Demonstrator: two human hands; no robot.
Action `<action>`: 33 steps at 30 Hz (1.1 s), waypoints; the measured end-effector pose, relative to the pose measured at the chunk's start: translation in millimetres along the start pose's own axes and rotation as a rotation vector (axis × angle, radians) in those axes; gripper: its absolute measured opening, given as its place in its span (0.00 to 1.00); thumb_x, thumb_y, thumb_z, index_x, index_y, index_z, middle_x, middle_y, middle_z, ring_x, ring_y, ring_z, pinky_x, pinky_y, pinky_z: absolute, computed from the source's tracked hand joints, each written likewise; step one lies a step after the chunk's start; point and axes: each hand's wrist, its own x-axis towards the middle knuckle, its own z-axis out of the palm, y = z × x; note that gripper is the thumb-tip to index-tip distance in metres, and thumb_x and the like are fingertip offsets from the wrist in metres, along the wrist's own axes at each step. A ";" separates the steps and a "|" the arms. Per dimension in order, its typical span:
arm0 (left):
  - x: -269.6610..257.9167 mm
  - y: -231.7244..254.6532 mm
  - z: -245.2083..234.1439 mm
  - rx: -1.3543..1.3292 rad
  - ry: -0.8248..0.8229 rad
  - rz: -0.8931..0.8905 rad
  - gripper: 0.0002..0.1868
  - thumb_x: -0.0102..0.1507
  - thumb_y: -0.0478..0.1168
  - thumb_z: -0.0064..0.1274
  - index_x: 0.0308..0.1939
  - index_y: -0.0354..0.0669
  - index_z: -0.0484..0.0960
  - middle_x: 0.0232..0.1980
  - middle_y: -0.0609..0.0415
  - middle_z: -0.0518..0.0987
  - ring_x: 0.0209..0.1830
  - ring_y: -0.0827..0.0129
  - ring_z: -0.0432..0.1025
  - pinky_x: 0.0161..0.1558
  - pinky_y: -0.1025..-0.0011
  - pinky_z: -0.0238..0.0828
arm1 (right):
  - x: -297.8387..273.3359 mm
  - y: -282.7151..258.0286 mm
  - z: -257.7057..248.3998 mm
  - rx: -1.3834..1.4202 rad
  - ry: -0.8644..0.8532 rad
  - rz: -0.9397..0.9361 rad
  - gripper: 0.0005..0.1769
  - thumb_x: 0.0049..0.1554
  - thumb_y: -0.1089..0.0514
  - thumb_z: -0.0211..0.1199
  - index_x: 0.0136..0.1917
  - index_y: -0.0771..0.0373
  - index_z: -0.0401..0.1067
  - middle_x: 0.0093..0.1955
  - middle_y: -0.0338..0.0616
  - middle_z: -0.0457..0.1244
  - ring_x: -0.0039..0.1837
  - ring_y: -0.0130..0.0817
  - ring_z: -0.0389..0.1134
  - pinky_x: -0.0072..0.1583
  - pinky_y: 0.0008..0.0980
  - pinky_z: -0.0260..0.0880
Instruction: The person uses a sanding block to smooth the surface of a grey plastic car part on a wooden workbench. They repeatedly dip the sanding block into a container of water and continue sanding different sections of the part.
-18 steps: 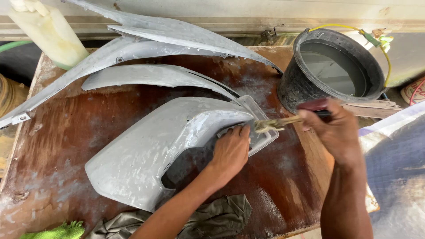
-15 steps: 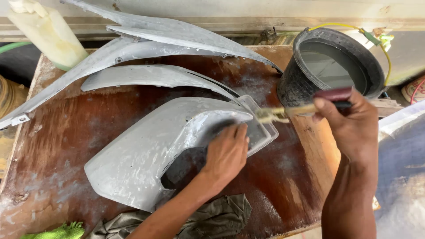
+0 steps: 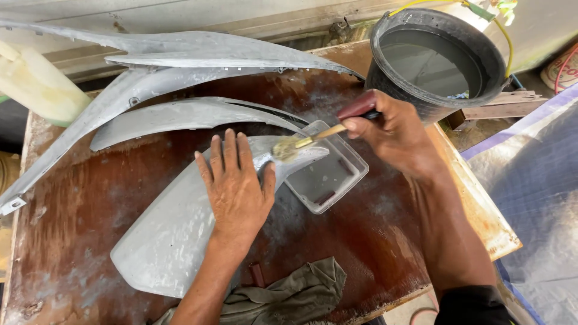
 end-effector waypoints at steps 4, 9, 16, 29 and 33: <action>8.5 9.5 10.7 0.022 -0.014 0.047 0.39 0.61 0.54 0.60 0.65 0.26 0.73 0.67 0.28 0.69 0.72 0.33 0.59 0.72 0.32 0.35 | -12.7 -15.7 -20.1 -0.106 0.005 0.125 0.09 0.60 0.62 0.69 0.54 0.65 0.78 0.39 0.48 0.68 0.43 0.30 0.71 0.48 0.29 0.74; 18.5 26.2 16.9 0.090 -0.103 0.138 0.45 0.50 0.56 0.68 0.63 0.30 0.75 0.63 0.31 0.72 0.70 0.32 0.60 0.72 0.30 0.36 | -21.8 -6.4 -41.9 -0.261 0.006 0.147 0.08 0.60 0.62 0.70 0.53 0.66 0.78 0.39 0.52 0.68 0.42 0.35 0.71 0.48 0.34 0.73; 29.4 24.5 28.6 0.057 -0.233 0.189 0.42 0.49 0.53 0.71 0.61 0.33 0.76 0.58 0.37 0.75 0.66 0.37 0.64 0.71 0.34 0.44 | -23.5 4.5 -37.0 -0.184 0.051 0.074 0.08 0.61 0.63 0.69 0.54 0.67 0.78 0.40 0.55 0.68 0.43 0.37 0.71 0.50 0.36 0.74; 38.4 -27.0 -43.6 -0.449 -0.421 -0.014 0.33 0.72 0.56 0.37 0.70 0.32 0.68 0.68 0.32 0.67 0.74 0.40 0.58 0.73 0.40 0.43 | -12.5 -0.8 12.5 -0.090 0.023 -0.157 0.06 0.58 0.64 0.70 0.49 0.65 0.77 0.45 0.50 0.69 0.46 0.39 0.72 0.53 0.34 0.72; 42.1 -36.5 -59.6 -0.677 -0.400 -0.161 0.32 0.75 0.54 0.22 0.69 0.35 0.70 0.66 0.36 0.70 0.71 0.40 0.62 0.71 0.44 0.50 | -5.7 -34.8 50.4 0.016 -0.109 -0.235 0.06 0.58 0.66 0.68 0.49 0.67 0.75 0.44 0.54 0.68 0.47 0.46 0.73 0.53 0.41 0.73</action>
